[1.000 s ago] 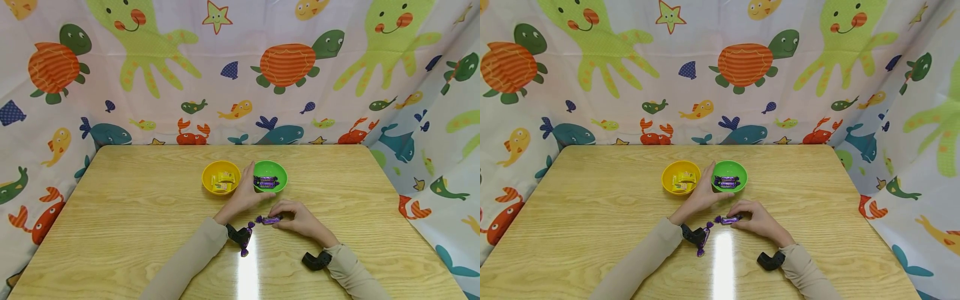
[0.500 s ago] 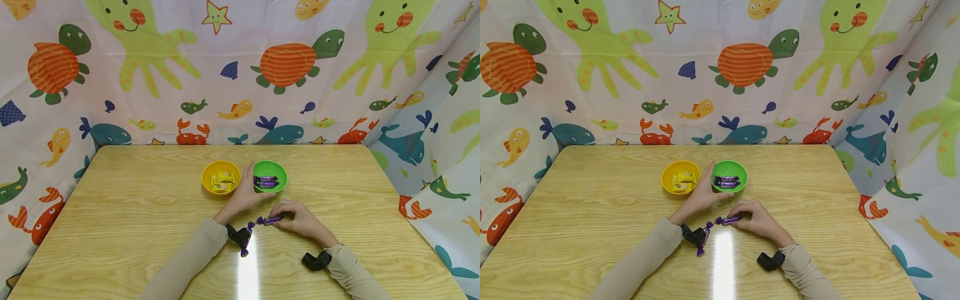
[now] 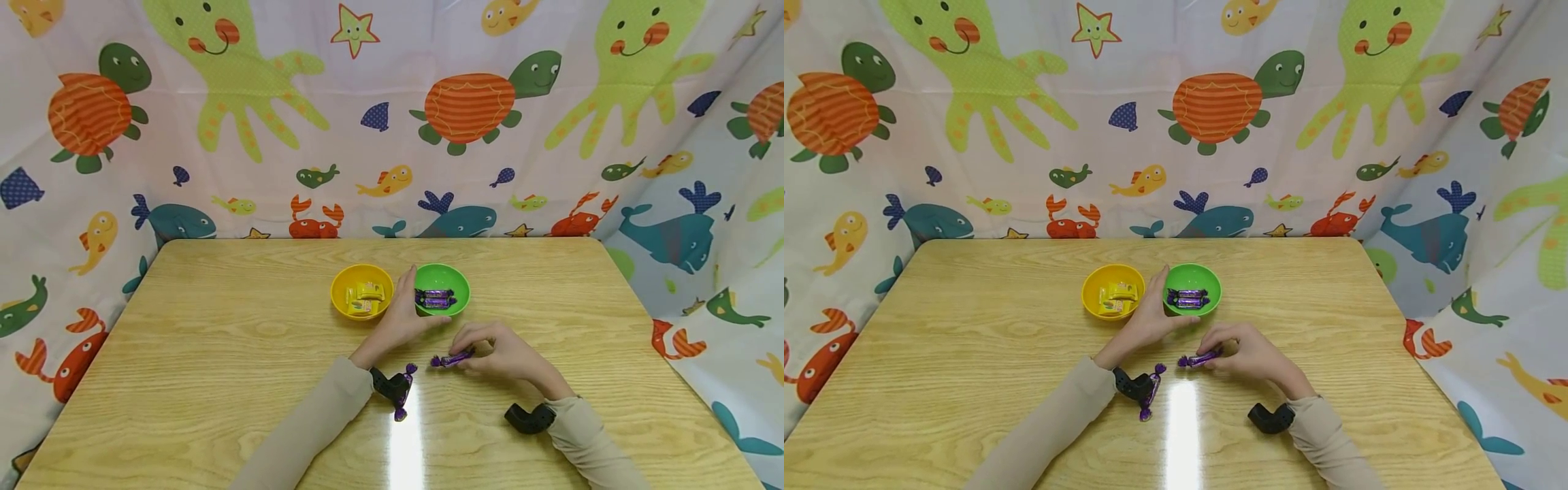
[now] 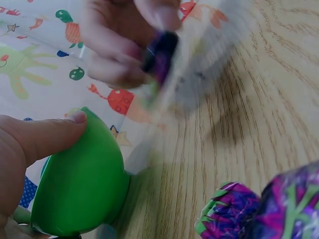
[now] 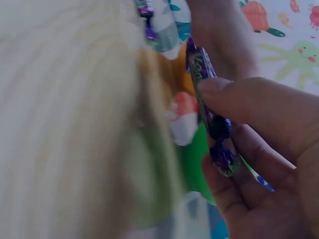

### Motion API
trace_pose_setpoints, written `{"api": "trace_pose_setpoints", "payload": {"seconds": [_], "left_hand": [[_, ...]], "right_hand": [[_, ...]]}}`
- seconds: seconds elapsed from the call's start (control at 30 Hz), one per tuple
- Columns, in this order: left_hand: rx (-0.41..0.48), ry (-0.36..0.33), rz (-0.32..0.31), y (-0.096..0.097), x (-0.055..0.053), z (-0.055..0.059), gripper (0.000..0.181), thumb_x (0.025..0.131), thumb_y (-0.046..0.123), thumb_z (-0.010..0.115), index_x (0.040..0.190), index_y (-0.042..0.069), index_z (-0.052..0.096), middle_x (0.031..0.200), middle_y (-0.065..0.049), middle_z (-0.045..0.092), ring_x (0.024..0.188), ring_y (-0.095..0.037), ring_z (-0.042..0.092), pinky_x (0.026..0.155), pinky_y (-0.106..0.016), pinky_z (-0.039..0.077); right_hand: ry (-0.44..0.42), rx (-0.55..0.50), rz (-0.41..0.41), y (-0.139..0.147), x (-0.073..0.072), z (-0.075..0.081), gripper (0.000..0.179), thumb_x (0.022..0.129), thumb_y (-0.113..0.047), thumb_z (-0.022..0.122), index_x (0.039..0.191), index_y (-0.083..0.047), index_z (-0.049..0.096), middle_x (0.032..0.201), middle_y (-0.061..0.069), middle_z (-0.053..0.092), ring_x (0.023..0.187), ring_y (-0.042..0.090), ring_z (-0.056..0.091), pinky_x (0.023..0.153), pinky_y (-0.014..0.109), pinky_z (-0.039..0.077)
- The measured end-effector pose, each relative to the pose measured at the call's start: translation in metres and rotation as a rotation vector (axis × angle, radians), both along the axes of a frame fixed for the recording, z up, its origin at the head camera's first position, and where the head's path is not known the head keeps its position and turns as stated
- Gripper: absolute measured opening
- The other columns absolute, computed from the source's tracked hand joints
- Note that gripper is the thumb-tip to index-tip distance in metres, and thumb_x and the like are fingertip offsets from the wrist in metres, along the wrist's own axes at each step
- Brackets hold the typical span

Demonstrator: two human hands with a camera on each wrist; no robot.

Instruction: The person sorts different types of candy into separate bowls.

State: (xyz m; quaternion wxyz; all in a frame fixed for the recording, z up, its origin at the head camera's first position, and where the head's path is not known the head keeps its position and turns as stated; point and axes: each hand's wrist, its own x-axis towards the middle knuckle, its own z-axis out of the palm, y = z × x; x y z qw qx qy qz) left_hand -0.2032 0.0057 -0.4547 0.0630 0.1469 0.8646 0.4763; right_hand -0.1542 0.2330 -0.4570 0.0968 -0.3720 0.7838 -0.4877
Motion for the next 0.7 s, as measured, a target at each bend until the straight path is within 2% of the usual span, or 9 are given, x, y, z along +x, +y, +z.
{"api": "trace_pose_setpoints", "payload": {"seconds": [0.17, 0.37, 0.5, 0.6, 0.7], "left_hand": [[0.002, 0.001, 0.0, 0.0, -0.002, 0.0, 0.117, 0.078, 0.038, 0.085, 0.159, 0.006, 0.008, 0.162, -0.015, 0.016, 0.146, -0.033, 0.025, 0.115, -0.05, 0.028], [0.019, -0.003, -0.006, -0.001, -0.001, 0.0, 0.114, 0.079, 0.032, 0.085, 0.159, 0.006, 0.008, 0.162, -0.016, 0.016, 0.145, -0.033, 0.027, 0.116, -0.049, 0.028], [0.038, 0.011, -0.026, -0.003, 0.0, 0.001, 0.113, 0.08, 0.029, 0.085, 0.159, 0.005, 0.007, 0.161, -0.016, 0.018, 0.143, -0.033, 0.03, 0.116, -0.048, 0.028], [0.053, 0.012, -0.037, -0.003, 0.0, 0.001, 0.114, 0.08, 0.031, 0.085, 0.159, 0.005, 0.007, 0.161, -0.016, 0.018, 0.143, -0.032, 0.03, 0.116, -0.048, 0.029], [0.057, 0.0, -0.035, -0.003, 0.001, 0.001, 0.115, 0.08, 0.034, 0.085, 0.159, 0.005, 0.007, 0.161, -0.016, 0.017, 0.143, -0.032, 0.029, 0.116, -0.049, 0.028]], "right_hand": [[-0.001, 0.027, 0.008, 0.006, -0.006, 0.021, 0.021, 0.085, -0.001, 0.076, 0.102, -0.014, 0.077, 0.103, 0.001, 0.072, 0.099, 0.018, 0.064, 0.093, 0.026, 0.047], [-0.004, 0.003, -0.013, 0.008, -0.02, 0.045, 0.022, 0.087, 0.002, 0.073, 0.104, -0.011, 0.076, 0.104, 0.004, 0.071, 0.102, 0.017, 0.063, 0.095, 0.025, 0.046], [-0.013, -0.027, -0.075, 0.004, -0.033, 0.056, 0.021, 0.088, 0.003, 0.072, 0.105, -0.007, 0.076, 0.106, 0.007, 0.071, 0.106, 0.017, 0.062, 0.099, 0.026, 0.045], [-0.016, -0.03, -0.14, -0.002, -0.045, 0.06, 0.019, 0.089, 0.001, 0.071, 0.105, -0.008, 0.076, 0.107, 0.007, 0.07, 0.107, 0.018, 0.061, 0.103, 0.035, 0.043], [0.016, 0.003, -0.213, -0.009, -0.057, 0.06, 0.017, 0.09, -0.006, 0.073, 0.105, -0.012, 0.077, 0.108, 0.003, 0.071, 0.107, 0.018, 0.061, 0.104, 0.045, 0.042]]}}
